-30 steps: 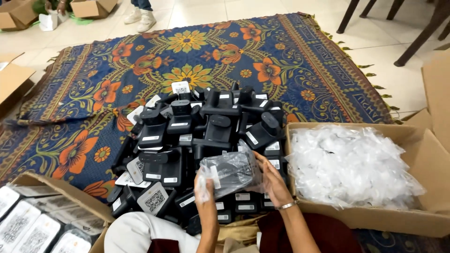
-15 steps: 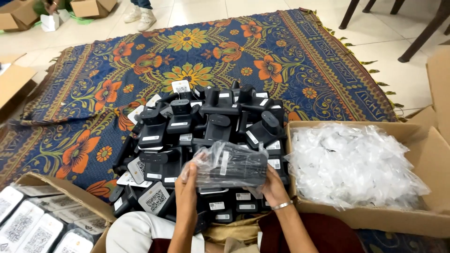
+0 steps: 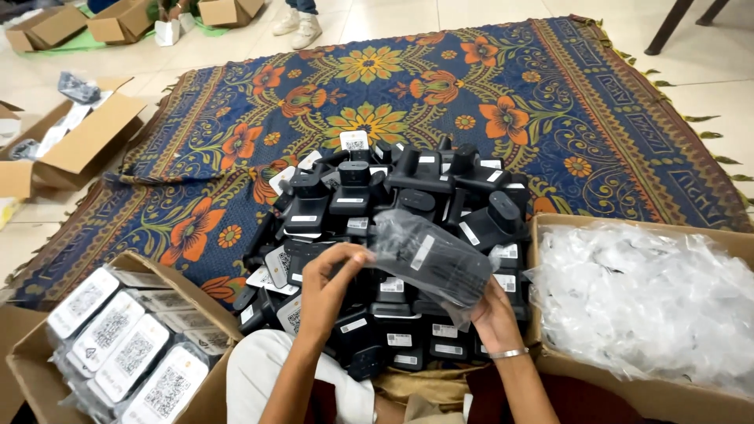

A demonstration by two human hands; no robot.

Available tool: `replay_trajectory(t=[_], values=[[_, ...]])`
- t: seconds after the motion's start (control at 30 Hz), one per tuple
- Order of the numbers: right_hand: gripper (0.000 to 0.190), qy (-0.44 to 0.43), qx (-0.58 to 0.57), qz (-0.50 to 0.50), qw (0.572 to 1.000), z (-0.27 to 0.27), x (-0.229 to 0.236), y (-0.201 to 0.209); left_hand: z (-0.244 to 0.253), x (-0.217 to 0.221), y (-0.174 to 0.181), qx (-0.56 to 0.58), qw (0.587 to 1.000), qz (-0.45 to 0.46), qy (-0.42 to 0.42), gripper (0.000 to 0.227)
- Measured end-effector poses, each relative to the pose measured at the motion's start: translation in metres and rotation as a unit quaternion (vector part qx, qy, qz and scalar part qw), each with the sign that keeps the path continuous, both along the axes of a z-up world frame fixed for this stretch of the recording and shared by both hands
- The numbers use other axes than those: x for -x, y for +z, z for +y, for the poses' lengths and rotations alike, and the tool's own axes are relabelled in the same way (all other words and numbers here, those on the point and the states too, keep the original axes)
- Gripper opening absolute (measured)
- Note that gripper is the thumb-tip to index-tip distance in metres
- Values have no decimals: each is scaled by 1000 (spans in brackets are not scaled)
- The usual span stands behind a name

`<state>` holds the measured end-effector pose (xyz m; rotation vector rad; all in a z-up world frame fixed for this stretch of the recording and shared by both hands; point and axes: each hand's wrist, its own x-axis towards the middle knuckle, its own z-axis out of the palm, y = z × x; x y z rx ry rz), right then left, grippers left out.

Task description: The person unboxes, sorts, and organizes black plastic device components and QR code labeled packets into cardboard boxes.

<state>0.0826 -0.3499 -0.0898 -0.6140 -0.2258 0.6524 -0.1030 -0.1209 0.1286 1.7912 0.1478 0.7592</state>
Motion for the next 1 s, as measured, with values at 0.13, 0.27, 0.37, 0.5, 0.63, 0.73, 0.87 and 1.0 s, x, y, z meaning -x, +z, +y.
replay_trajectory(t=[0.13, 0.27, 0.37, 0.5, 0.63, 0.73, 0.87, 1.0], values=[[47, 17, -34, 3, 999, -1, 3, 3, 1, -9, 9, 76, 980, 54, -174, 19], [47, 7, -41, 23, 999, 5, 5, 16, -1, -27, 36, -21, 959, 137, -249, 21], [46, 3, -50, 7, 999, 0, 1, 9, 12, -52, 15, -219, 933, 204, -197, 22], [41, 15, -42, -9, 999, -3, 1, 13, 34, -83, -37, -481, 845, 232, -17, 19], [39, 4, -52, 1, 999, -8, 3, 30, 15, -97, -30, -420, 858, 291, -55, 46], [37, -8, -42, -28, 999, -13, -1, 25, -3, -101, -23, -328, 923, 185, -81, 47], [37, -39, -7, 14, 999, -14, -17, -18, -17, -107, -31, -82, 937, 294, -167, 60], [42, -86, 73, -42, 993, -13, -19, -14, -8, -108, -63, -93, 929, 317, -166, 59]])
